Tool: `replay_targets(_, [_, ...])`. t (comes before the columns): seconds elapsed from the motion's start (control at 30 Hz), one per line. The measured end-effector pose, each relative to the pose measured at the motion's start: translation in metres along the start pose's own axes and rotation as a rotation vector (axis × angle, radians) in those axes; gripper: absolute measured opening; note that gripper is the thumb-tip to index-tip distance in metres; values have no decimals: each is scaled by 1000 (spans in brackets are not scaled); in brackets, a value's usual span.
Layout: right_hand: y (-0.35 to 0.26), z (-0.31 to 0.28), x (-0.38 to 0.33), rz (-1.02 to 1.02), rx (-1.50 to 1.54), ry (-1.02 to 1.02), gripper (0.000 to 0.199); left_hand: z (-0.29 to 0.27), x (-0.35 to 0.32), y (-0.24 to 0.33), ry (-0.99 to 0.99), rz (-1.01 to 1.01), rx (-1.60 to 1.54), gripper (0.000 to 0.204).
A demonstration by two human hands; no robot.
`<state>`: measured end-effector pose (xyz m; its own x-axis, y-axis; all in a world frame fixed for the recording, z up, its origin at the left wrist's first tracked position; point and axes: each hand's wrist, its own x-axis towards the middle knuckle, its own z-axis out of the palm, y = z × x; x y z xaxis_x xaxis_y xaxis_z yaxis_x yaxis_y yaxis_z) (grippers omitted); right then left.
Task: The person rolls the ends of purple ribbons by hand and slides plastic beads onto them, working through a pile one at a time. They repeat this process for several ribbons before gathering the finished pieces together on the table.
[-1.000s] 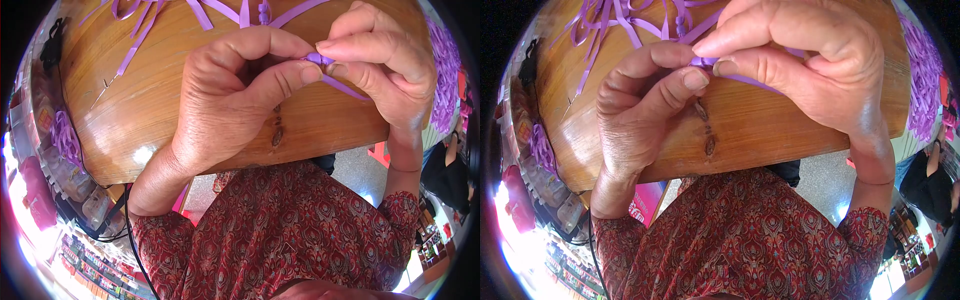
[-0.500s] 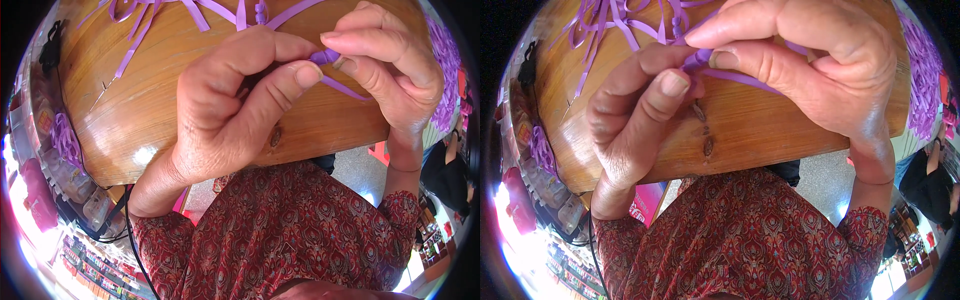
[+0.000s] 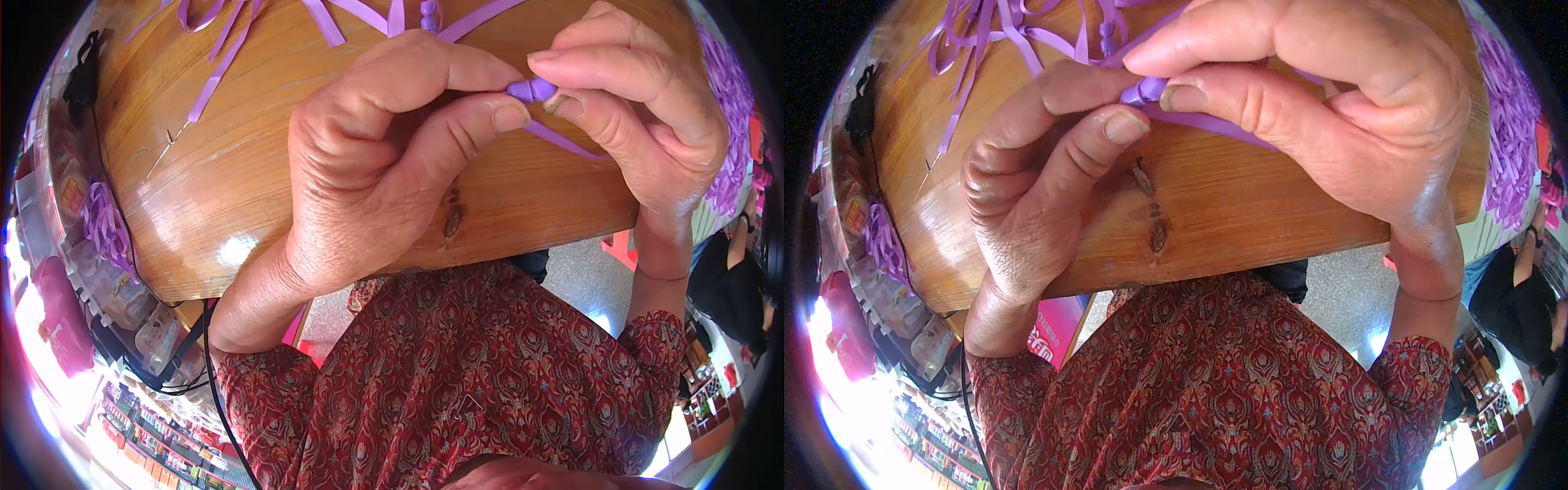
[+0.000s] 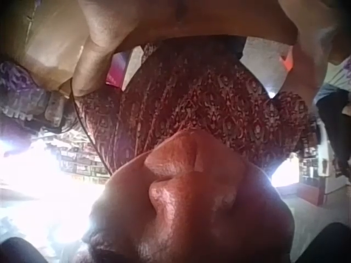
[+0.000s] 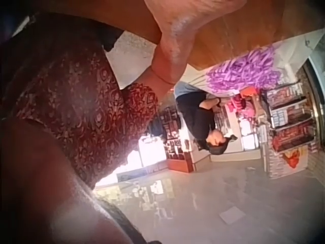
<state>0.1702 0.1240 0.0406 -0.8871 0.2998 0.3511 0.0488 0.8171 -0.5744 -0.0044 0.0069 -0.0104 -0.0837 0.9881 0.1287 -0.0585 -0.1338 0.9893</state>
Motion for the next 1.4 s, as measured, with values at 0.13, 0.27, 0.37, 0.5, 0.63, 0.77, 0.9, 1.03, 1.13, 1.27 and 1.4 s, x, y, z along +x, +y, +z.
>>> replay_targets(0.13, [0, 2, 0, -53, -60, 28, 19, 1, 1, -3, -22, 71, 31, 17])
replay_targets(0.27, [0, 3, 0, -89, -104, 49, 18, 5, -3, -1, -4, 46, 113, 19])
replay_targets(0.37, [-4, -3, -2, -14, -94, -13, 20, 4, -3, -6, -23, 193, 203, 18])
replay_targets(0.5, [-1, 11, -8, -16, 4, 40, 21, 5, -4, -2, -22, 184, 271, 15])
replay_targets(0.63, [5, 23, -12, -94, 138, 151, 20, 1, -4, -4, -49, 306, 358, 15])
replay_targets(0.77, [-1, 19, -14, -74, 80, 121, 20, -2, 0, -3, -63, 442, 478, 15])
replay_targets(0.9, [-6, 20, -11, -84, 33, 117, 19, -1, 3, -2, -14, 623, 642, 16])
replay_targets(1.03, [-3, 21, -11, -6, 141, 48, 15, -2, 1, -3, 21, 626, 682, 18])
replay_targets(1.13, [2, 29, -14, 55, 336, 102, 12, -1, 1, -8, 25, 596, 637, 16])
replay_targets(1.27, [3, 31, -13, 95, 457, 112, 14, -3, 3, -8, 20, 547, 531, 12])
replay_targets(1.4, [7, 32, -8, 70, 399, 136, 19, 7, -8, 5, 124, 20, 240, 9])
